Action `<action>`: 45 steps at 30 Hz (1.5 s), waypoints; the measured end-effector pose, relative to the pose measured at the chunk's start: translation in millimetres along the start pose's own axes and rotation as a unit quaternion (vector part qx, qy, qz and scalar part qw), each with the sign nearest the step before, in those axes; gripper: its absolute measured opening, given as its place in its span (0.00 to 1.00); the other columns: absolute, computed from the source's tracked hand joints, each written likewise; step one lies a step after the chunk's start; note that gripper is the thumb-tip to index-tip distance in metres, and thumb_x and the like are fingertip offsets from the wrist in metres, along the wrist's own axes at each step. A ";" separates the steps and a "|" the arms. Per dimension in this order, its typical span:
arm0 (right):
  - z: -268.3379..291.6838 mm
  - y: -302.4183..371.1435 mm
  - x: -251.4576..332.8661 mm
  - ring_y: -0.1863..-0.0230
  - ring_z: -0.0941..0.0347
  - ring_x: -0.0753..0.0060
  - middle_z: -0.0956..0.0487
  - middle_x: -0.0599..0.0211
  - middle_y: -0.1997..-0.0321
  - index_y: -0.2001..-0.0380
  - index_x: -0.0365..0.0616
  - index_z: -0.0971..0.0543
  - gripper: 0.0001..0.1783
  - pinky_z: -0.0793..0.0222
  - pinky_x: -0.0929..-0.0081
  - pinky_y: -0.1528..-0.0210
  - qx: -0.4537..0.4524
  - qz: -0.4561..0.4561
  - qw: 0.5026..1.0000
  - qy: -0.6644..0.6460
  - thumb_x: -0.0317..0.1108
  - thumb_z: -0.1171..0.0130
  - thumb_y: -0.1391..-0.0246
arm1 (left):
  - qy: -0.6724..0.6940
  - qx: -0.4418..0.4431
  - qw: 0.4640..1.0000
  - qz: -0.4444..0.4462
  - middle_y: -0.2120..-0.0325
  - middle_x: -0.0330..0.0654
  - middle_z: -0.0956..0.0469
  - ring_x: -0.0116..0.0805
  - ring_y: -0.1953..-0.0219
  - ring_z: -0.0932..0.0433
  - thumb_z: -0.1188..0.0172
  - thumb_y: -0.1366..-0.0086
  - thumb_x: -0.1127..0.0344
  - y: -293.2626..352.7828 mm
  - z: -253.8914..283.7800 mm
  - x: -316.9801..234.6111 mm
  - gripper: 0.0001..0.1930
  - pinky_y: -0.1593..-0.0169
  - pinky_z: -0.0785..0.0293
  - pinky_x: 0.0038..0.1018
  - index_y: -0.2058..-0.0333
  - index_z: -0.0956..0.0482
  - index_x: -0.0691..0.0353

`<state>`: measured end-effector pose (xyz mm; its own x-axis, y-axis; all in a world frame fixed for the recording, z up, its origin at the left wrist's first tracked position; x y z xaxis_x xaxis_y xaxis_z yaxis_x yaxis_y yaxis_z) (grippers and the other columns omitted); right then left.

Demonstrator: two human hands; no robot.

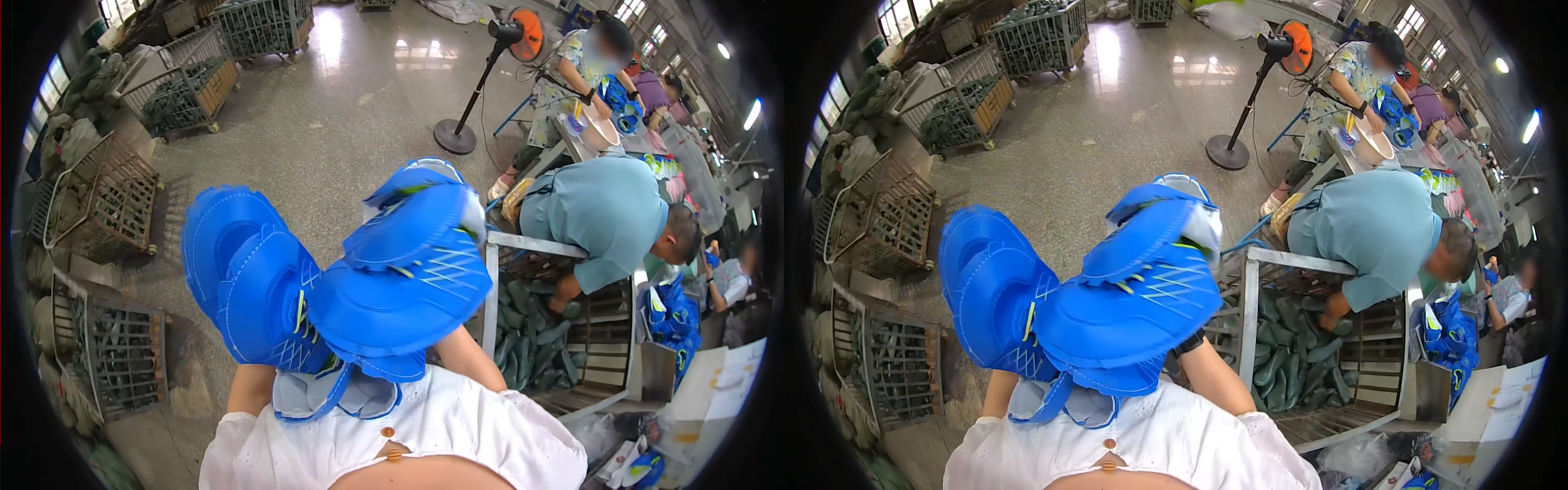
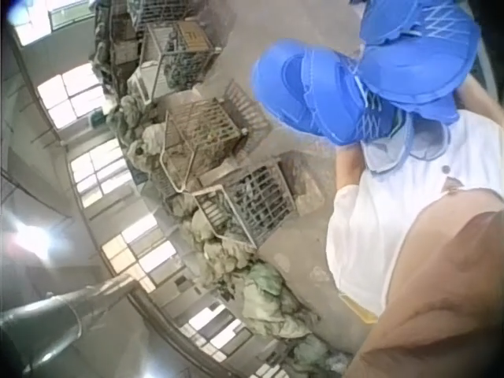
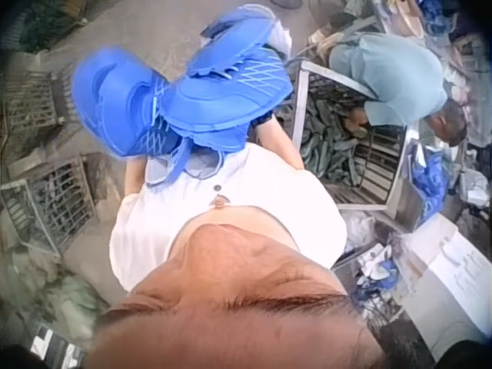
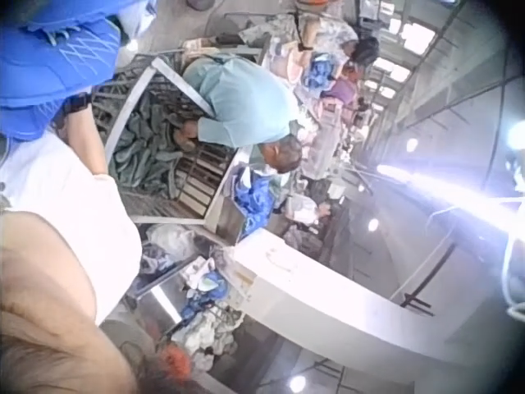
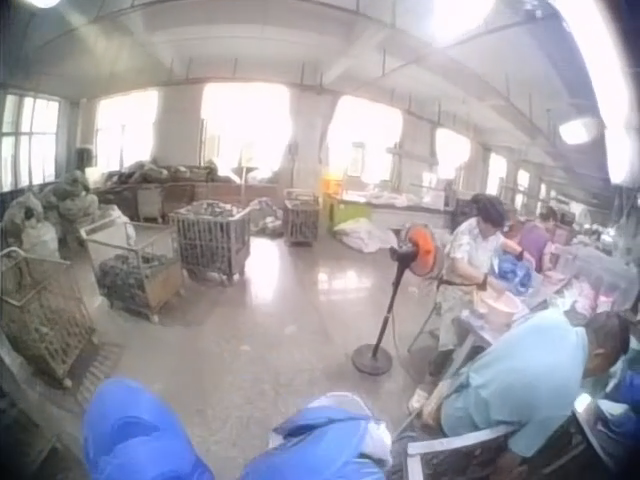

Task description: The person is assembling blue shoe uppers, organizing them on a workstation, and moving them across a manufacturing floor to different stations.

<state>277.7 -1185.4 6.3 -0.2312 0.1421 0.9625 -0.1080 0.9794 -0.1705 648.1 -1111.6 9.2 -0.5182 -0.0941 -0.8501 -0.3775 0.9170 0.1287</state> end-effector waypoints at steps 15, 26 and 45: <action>-6.4 -308.7 -86.7 0.43 0.40 0.53 0.35 0.59 0.44 0.47 0.46 0.36 0.25 0.47 0.47 0.43 -0.276 -0.214 0.769 -0.536 0.48 0.64 0.44 | -0.028 -0.001 0.990 0.138 0.76 0.43 0.27 0.30 0.79 0.31 0.56 0.38 0.53 -285.0 3.0 65.4 0.17 0.84 0.36 0.23 0.62 0.31 0.63; 87.0 -592.0 -124.8 0.43 0.40 0.52 0.36 0.56 0.43 0.47 0.40 0.38 0.27 0.51 0.46 0.40 -0.169 -0.129 0.789 -0.576 0.47 0.64 0.42 | -0.007 0.055 0.993 0.102 0.78 0.42 0.27 0.30 0.82 0.31 0.56 0.38 0.53 -597.4 -172.9 133.0 0.18 0.86 0.38 0.21 0.62 0.31 0.63; 260.3 -1074.2 -150.1 0.56 0.37 0.69 0.30 0.73 0.62 0.63 0.52 0.30 0.17 0.43 0.47 0.53 -0.139 -0.076 0.872 -0.464 0.51 0.60 0.43 | -0.004 0.179 0.953 0.245 0.80 0.42 0.27 0.30 0.87 0.33 0.56 0.38 0.52 -1150.0 -489.7 328.2 0.18 0.89 0.41 0.19 0.63 0.31 0.63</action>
<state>176.7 -2296.1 -10.0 -0.9306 -0.0435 0.3634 0.0026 0.9921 0.1254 536.4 -2386.9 -167.6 -0.5580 0.3806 -0.7374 0.1948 0.9239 0.3295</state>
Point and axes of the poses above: each hand's wrist, its own y-axis away from the middle knuckle, its own z-axis out of the back of the hand, x = y × z, the point moved 10 cm from there along -y, towards the middle knuckle
